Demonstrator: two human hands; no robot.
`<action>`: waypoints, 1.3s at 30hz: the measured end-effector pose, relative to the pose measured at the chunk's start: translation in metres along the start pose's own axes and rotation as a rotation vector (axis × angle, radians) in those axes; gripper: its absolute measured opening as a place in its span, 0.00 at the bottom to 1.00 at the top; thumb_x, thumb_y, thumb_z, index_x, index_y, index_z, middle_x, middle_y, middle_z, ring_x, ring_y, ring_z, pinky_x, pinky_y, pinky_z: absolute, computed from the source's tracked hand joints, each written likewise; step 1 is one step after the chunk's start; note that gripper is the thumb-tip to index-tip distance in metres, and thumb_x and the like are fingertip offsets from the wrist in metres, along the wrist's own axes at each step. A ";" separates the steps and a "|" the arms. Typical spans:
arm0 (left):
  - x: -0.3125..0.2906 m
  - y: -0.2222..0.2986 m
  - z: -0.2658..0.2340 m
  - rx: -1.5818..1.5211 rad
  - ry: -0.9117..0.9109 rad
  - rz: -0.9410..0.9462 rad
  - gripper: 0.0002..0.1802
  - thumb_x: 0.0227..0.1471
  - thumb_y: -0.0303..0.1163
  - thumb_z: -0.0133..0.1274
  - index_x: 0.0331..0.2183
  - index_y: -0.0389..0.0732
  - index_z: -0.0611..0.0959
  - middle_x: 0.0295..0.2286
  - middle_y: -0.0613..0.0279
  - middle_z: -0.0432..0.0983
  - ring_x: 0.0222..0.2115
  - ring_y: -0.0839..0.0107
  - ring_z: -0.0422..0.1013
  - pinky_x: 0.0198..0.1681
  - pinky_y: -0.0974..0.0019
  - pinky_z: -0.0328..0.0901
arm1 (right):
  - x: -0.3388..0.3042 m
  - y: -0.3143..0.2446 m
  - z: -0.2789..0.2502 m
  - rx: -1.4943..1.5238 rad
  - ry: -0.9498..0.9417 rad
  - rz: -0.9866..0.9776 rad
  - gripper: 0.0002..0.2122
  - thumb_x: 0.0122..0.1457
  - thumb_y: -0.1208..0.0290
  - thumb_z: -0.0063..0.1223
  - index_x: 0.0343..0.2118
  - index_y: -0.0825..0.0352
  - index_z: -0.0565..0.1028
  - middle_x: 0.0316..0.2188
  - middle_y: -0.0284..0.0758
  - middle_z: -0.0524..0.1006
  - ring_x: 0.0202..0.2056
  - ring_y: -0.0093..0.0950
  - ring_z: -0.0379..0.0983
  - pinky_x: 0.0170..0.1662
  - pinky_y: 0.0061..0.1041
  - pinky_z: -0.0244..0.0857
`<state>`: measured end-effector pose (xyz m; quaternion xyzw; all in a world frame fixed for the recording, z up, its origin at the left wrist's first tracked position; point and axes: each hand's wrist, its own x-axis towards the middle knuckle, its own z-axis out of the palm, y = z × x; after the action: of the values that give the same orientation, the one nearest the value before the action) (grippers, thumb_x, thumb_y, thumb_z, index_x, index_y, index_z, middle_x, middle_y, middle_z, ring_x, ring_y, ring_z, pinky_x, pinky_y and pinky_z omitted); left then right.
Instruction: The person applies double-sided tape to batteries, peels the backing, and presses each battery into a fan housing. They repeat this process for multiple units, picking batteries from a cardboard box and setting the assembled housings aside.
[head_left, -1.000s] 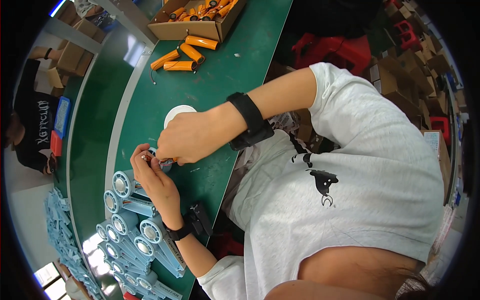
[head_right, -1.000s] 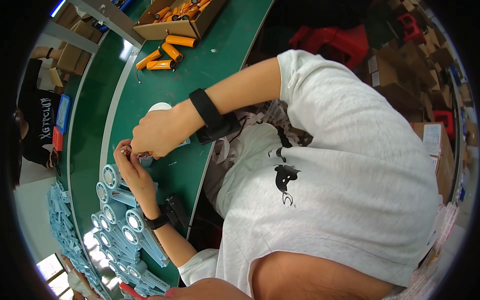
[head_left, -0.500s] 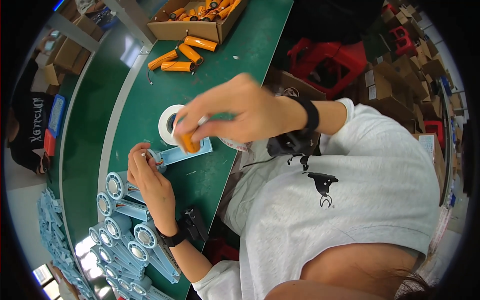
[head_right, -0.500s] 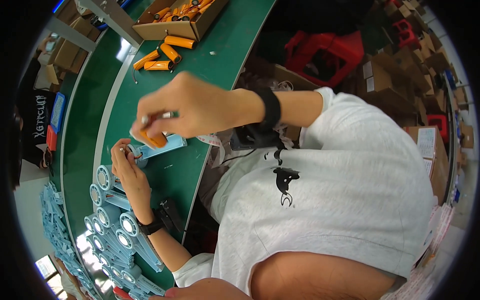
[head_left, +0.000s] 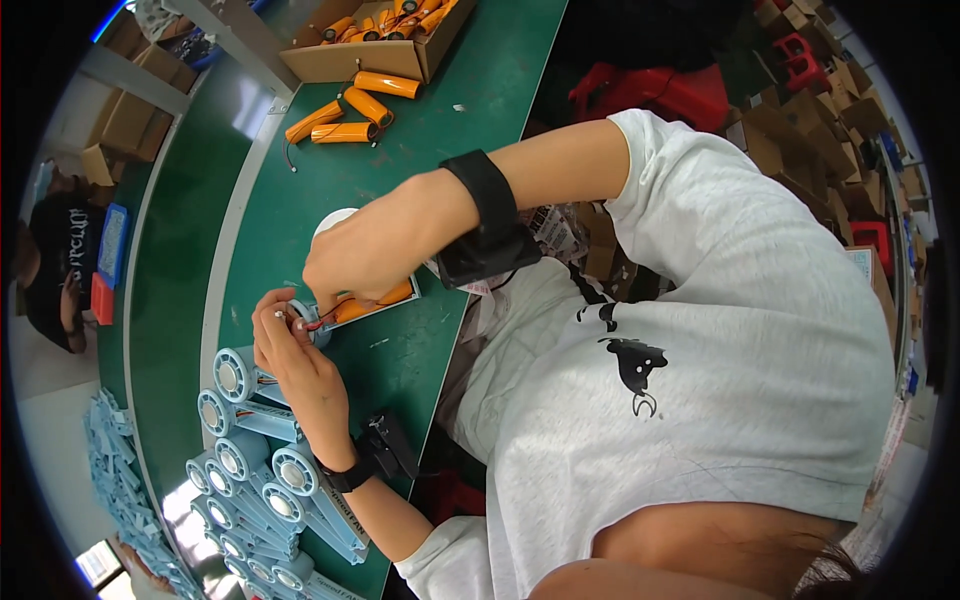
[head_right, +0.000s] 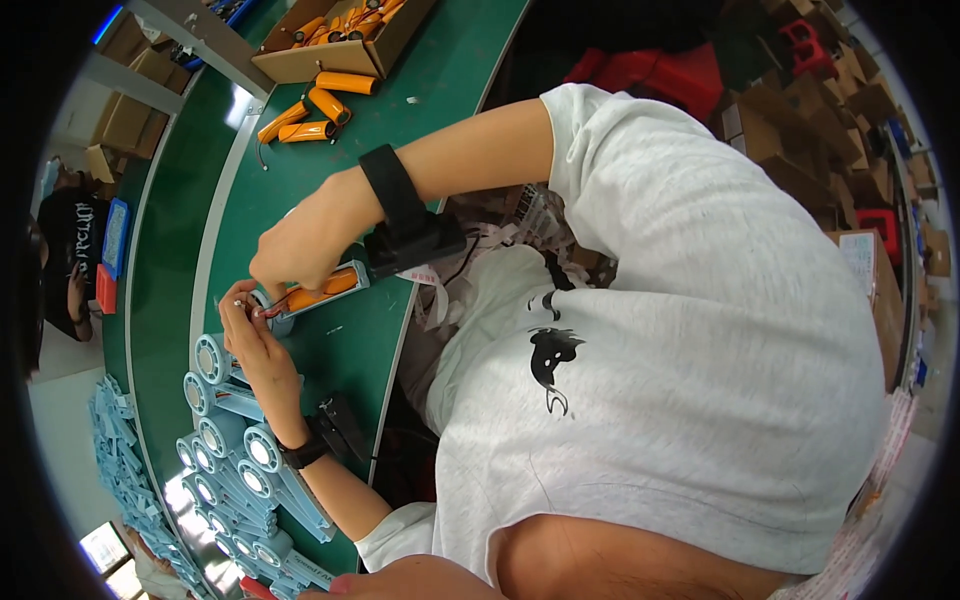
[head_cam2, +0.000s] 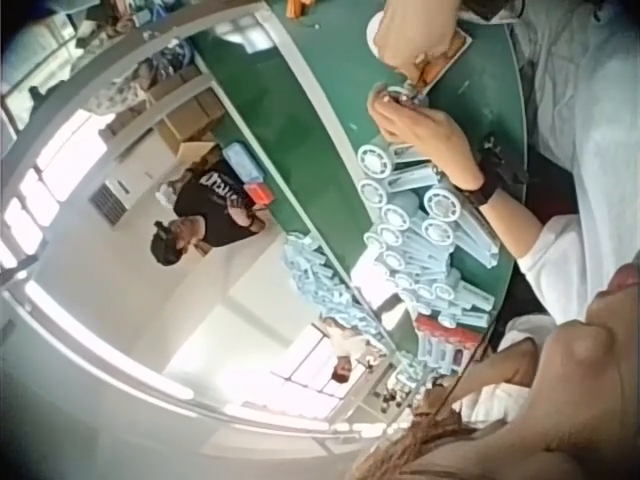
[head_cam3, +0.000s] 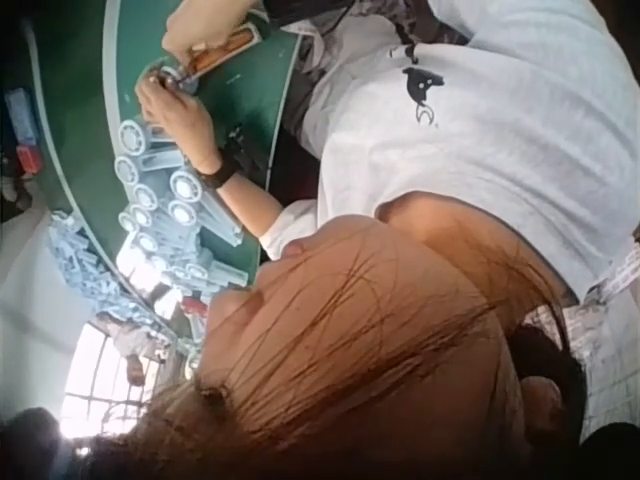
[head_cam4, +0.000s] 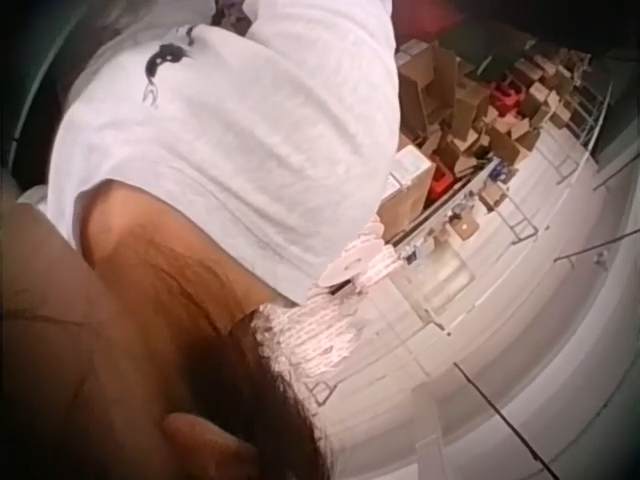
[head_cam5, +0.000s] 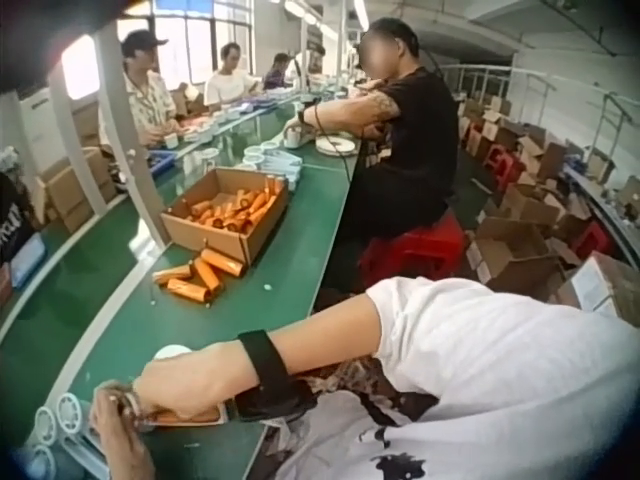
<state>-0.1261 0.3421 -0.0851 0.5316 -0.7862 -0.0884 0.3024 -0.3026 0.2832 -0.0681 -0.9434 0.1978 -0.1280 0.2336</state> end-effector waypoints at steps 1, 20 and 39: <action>0.000 0.001 0.000 -0.011 -0.003 -0.001 0.05 0.50 0.20 0.36 0.32 0.35 0.66 0.37 0.59 0.64 0.36 0.63 0.60 0.46 0.65 0.49 | 0.002 0.001 -0.002 0.018 -0.039 -0.009 0.08 0.46 0.75 0.48 0.30 0.68 0.74 0.21 0.44 0.72 0.27 0.38 0.70 0.31 0.32 0.63; 0.025 0.002 -0.030 0.195 -0.366 0.173 0.26 0.32 0.16 0.52 0.40 0.36 0.70 0.38 0.56 0.66 0.42 0.59 0.62 0.45 0.64 0.58 | -0.003 0.000 0.029 0.192 0.161 0.207 0.13 0.43 0.76 0.53 0.35 0.61 0.73 0.36 0.39 0.65 0.43 0.35 0.62 0.45 0.33 0.56; 0.220 -0.249 -0.075 0.679 -0.086 0.014 0.39 0.30 0.38 0.64 0.47 0.36 0.68 0.40 0.45 0.69 0.38 0.51 0.67 0.43 0.54 0.60 | -0.025 0.082 -0.047 -0.104 0.480 0.498 0.11 0.43 0.71 0.53 0.28 0.74 0.71 0.24 0.43 0.74 0.28 0.35 0.72 0.31 0.31 0.65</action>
<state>0.0560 0.0561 -0.0553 0.5924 -0.7863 0.1582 0.0754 -0.3665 0.2094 -0.0713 -0.8199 0.4772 -0.2752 0.1559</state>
